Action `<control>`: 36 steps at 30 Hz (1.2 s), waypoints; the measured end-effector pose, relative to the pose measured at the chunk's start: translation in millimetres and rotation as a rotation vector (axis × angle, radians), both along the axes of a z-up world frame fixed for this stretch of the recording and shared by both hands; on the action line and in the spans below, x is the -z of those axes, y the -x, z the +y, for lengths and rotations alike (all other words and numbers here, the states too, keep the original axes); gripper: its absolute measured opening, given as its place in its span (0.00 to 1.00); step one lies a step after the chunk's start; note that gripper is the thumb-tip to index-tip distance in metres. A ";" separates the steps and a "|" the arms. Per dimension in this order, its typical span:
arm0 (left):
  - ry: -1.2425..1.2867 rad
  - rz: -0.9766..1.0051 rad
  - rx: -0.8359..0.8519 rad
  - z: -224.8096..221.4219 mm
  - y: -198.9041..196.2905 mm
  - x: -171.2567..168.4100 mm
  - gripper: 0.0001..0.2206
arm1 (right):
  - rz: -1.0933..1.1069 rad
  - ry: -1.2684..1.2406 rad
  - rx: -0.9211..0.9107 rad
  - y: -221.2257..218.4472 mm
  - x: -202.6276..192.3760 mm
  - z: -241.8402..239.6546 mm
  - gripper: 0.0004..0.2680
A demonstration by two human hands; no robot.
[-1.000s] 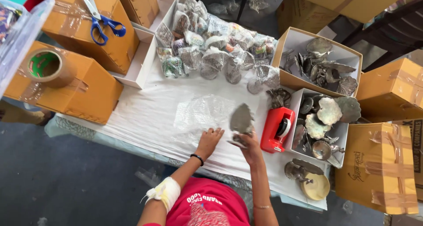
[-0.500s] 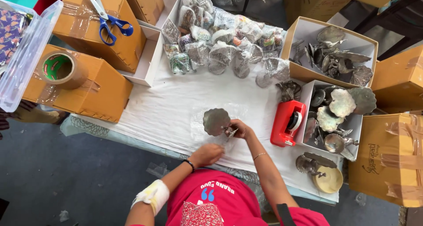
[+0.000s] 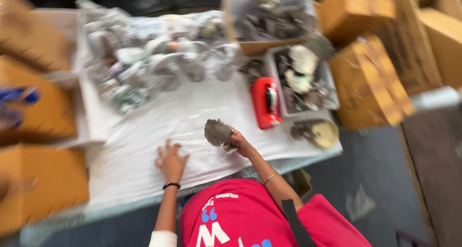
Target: The person wraps several silver-colored decorative items, including a small figurine and a leaf-shaped object, in bubble wrap. They use a red tape dispenser to secure the wrapping and place the finished items into a white box.
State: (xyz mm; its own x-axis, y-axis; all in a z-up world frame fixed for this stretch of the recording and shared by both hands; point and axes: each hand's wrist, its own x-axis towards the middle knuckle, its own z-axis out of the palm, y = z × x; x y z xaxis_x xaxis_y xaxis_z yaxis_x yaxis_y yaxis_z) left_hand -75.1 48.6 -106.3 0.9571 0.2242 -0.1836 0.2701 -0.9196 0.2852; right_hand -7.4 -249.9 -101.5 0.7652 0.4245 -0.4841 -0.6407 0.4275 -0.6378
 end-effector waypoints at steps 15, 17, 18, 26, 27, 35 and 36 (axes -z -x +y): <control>0.718 0.270 0.568 -64.6 -8.0 50.7 0.13 | -1.022 1.465 0.021 46.7 -123.5 -3.9 0.24; 0.768 0.176 0.557 -83.9 -5.3 31.3 0.16 | -0.944 1.141 -0.109 61.4 -125.5 -8.0 0.24; 0.816 0.076 0.543 -92.2 -1.2 21.4 0.19 | -0.858 0.815 -0.223 71.4 -126.5 -8.8 0.24; 0.181 -0.085 0.402 -89.6 -6.5 -29.3 0.15 | -0.700 1.043 -0.063 75.3 -79.9 -26.1 0.11; 0.201 -0.079 0.268 -74.2 -3.9 2.7 0.18 | -0.577 1.003 -0.057 69.2 -94.9 -27.0 0.11; -0.254 -0.009 0.372 -58.2 -18.4 -57.0 0.34 | -0.954 1.426 0.086 -95.2 -75.0 -37.8 0.13; -0.150 0.124 0.349 -60.6 -20.1 -51.4 0.35 | -0.944 1.580 0.070 -122.0 -76.9 -42.5 0.14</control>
